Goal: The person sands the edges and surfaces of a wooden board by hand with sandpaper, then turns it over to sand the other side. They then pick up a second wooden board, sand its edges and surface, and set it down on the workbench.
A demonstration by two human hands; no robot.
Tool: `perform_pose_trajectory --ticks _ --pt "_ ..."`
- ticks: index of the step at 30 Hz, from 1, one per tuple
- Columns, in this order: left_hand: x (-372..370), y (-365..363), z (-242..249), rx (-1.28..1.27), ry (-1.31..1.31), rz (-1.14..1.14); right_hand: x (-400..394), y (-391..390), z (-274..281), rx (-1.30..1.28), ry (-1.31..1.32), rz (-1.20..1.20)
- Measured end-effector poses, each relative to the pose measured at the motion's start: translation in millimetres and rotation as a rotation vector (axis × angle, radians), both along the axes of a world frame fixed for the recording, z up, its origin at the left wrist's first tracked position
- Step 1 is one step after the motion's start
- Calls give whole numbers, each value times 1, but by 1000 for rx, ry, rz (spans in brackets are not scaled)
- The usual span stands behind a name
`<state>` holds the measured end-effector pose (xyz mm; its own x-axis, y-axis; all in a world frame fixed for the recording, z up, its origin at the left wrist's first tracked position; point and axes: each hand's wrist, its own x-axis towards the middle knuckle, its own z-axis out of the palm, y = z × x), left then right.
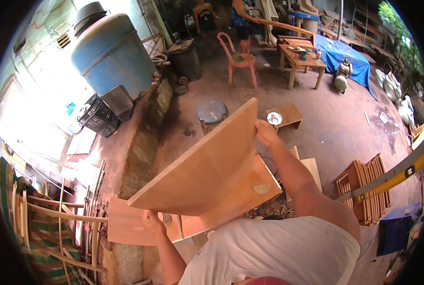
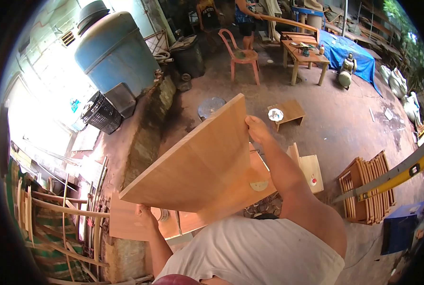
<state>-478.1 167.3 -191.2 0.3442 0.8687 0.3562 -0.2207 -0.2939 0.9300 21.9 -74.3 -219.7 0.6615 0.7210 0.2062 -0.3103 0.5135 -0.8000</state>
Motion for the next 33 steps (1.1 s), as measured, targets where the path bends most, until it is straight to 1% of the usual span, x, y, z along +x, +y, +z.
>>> perform_pose_trajectory --ticks 3,5,6,8,9,10,12,14,15,19,20,22,23,24,25,27,28,29,30,31,33 --pt "-4 4 -1 -12 6 -46 -6 -2 6 -25 0 -8" --pt "0 4 1 -32 -55 34 -7 -5 12 -51 -7 -35" --pt "0 8 6 -32 -56 26 -7 -7 13 -65 -7 -12" --pt "-11 26 15 85 -88 -19 -5 -12 8 -86 -3 7" --pt "-18 39 14 72 -118 -30 1 -11 5 -81 -21 58" --pt "-11 33 31 68 -119 -34 3 -11 7 -77 -40 109" --pt "-1 24 68 66 -194 38 -3 -13 18 -95 -40 100" --pt "3 22 80 74 -165 68 -2 -14 23 -104 -39 88" --pt "6 23 83 86 -139 101 5 -13 17 -123 -54 131" --pt "18 12 78 55 -227 121 22 -10 -1 -127 -92 219" --pt "20 13 72 81 -219 154 17 -10 2 -129 -89 211" --pt "20 8 68 102 -207 185 -1 -8 16 -97 -75 95" --pt "19 0 70 58 -37 266 -5 -7 18 -101 -72 92" --pt "16 -5 69 13 135 348 -8 -5 21 -111 -56 39" --pt "13 -2 61 8 141 349 -9 -5 20 -122 -40 -10" --pt "3 6 33 83 137 209 -2 -5 14 -113 -43 23" --pt "2 1 29 74 150 219 1 -4 9 -98 -53 54" --pt "8 -4 29 65 98 187 -2 -1 8 -79 -22 16" --pt "12 -8 26 55 45 160 2 0 1 -90 -14 34" --pt "7 0 18 28 57 164 9 -1 -4 -71 -26 55" --pt "11 2 27 9 -48 131 16 -1 -13 -76 -72 88"
